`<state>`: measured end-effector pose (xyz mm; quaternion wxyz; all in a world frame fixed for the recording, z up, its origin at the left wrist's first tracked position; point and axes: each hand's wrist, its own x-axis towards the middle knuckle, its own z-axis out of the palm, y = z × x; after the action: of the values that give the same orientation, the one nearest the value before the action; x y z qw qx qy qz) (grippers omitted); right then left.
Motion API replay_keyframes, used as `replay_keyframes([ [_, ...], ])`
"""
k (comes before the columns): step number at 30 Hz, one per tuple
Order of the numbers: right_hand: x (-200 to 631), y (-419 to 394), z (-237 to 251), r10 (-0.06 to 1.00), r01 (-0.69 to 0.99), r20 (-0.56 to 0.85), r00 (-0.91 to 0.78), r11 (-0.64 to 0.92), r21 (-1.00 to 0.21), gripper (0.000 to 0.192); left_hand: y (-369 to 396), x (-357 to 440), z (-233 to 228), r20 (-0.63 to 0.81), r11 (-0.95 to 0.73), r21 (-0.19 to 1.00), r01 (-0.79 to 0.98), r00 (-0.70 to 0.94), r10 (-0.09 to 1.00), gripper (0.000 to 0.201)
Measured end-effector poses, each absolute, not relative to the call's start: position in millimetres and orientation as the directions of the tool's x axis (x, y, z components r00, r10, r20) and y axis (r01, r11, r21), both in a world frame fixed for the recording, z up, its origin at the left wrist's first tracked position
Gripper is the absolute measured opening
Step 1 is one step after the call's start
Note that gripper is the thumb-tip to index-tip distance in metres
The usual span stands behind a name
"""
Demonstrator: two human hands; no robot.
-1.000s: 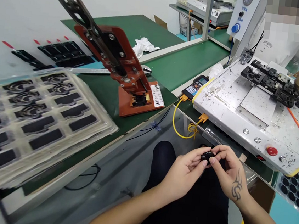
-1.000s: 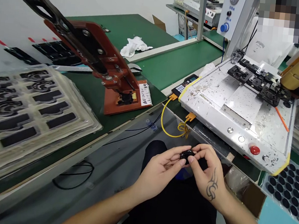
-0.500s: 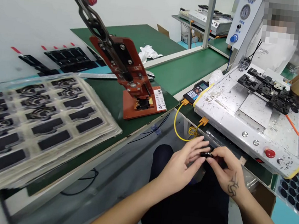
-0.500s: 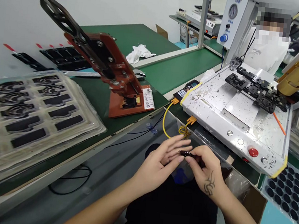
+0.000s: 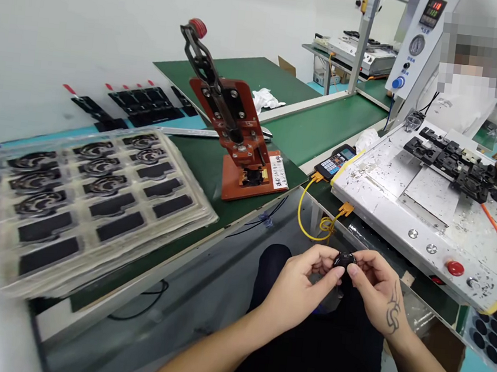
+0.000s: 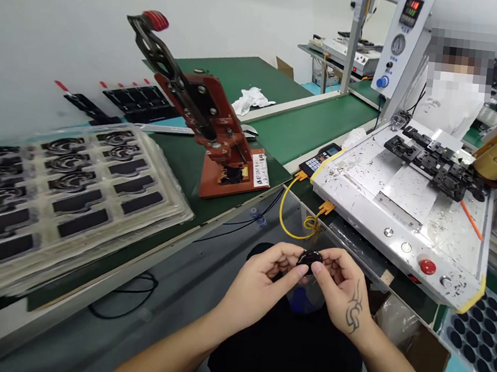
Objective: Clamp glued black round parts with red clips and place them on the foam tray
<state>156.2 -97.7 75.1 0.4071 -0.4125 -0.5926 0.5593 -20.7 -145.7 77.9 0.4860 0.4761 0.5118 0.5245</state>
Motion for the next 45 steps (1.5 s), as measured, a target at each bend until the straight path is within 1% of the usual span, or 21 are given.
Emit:
replay_keyframes([
  [6, 150, -100, 77, 0.945, 0.023, 0.045, -0.324, 0.055, -0.998, 0.023, -149, -22, 77, 0.040, -0.038, 0.999, 0.027, -0.089, 0.995, 0.016],
  [9, 146, -99, 77, 0.945, 0.058, 0.038, -0.324, 0.060, -0.997, 0.026, -148, -23, 75, 0.050, -0.045, 0.998, 0.051, -0.100, 0.994, 0.016],
  [11, 143, -98, 76, 0.943, 0.073, 0.035, -0.330, 0.063, -0.995, 0.028, -148, -24, 74, 0.045, -0.040, 0.998, 0.040, -0.114, 0.992, 0.015],
  [14, 137, -92, 78, 0.926, 0.049, 0.058, -0.374, 0.083, -0.995, 0.027, -150, -28, 76, 0.029, -0.028, 1.000, 0.007, -0.159, 0.987, 0.015],
  [16, 131, -88, 81, 0.896, 0.035, 0.082, -0.436, 0.108, -0.994, 0.023, -155, -33, 81, 0.038, -0.035, 0.999, 0.016, -0.217, 0.975, 0.015],
  [19, 115, -80, 84, 0.834, 0.016, 0.136, -0.534, 0.171, -0.985, 0.018, -168, -41, 91, 0.096, -0.071, 0.994, 0.084, -0.338, 0.936, 0.016],
  [22, 88, -70, 84, 0.768, -0.033, 0.206, -0.607, 0.234, -0.972, 0.018, -183, -52, 101, 0.158, -0.100, 0.985, 0.143, -0.488, 0.858, 0.015],
  [24, 63, -67, 82, 0.702, -0.078, 0.239, -0.671, 0.255, -0.964, 0.020, -196, -59, 105, 0.185, -0.109, 0.981, 0.161, -0.599, 0.779, 0.014],
  [28, 10, -73, 80, 0.508, -0.175, 0.266, -0.819, 0.221, -0.959, 0.022, -228, -69, 107, 0.215, -0.110, 0.977, 0.185, -0.796, 0.567, 0.012],
  [31, -20, -83, 79, 0.331, -0.253, 0.309, -0.891, 0.202, -0.946, 0.022, -258, -66, 106, 0.210, -0.133, 0.977, 0.169, -0.886, 0.413, 0.015],
  [33, -35, -91, 77, 0.166, -0.286, 0.325, -0.931, 0.221, -0.932, 0.022, -280, -60, 105, 0.179, -0.124, 0.982, 0.143, -0.915, 0.362, 0.018],
  [35, -47, -101, 74, -0.012, -0.321, 0.329, -0.944, 0.245, -0.915, 0.021, -304, -51, 101, 0.131, -0.093, 0.990, 0.105, -0.925, 0.356, 0.026],
  [37, -54, -115, 72, -0.199, -0.351, 0.305, -0.931, 0.268, -0.897, 0.019, -328, -40, 96, 0.070, -0.077, 0.996, 0.045, -0.926, 0.372, 0.034],
  [38, -57, -125, 72, -0.301, -0.364, 0.279, -0.912, 0.279, -0.889, 0.019, -340, -34, 93, 0.036, -0.077, 0.997, 0.007, -0.923, 0.383, 0.034],
  [40, -60, -148, 73, -0.506, -0.392, 0.206, -0.837, 0.293, -0.872, 0.019, -363, -18, 88, -0.031, -0.085, 0.994, -0.070, -0.920, 0.390, 0.033],
  [41, -61, -161, 73, -0.589, -0.412, 0.180, -0.788, 0.287, -0.865, 0.019, -374, -9, 86, -0.061, -0.093, 0.990, -0.104, -0.924, 0.377, 0.036],
  [42, -62, -174, 73, -0.649, -0.436, 0.171, -0.741, 0.271, -0.858, 0.019, -386, 1, 85, -0.084, -0.106, 0.986, -0.128, -0.935, 0.344, 0.040],
  [43, -64, -188, 74, -0.687, -0.458, 0.173, -0.706, 0.256, -0.852, 0.020, -397, 11, 85, -0.101, -0.124, 0.982, -0.142, -0.952, 0.288, 0.044],
  [45, -69, -217, 74, -0.716, -0.492, 0.186, -0.673, 0.246, -0.835, 0.021, -423, 33, 87, -0.131, -0.146, 0.978, -0.150, -0.982, 0.134, 0.051],
])
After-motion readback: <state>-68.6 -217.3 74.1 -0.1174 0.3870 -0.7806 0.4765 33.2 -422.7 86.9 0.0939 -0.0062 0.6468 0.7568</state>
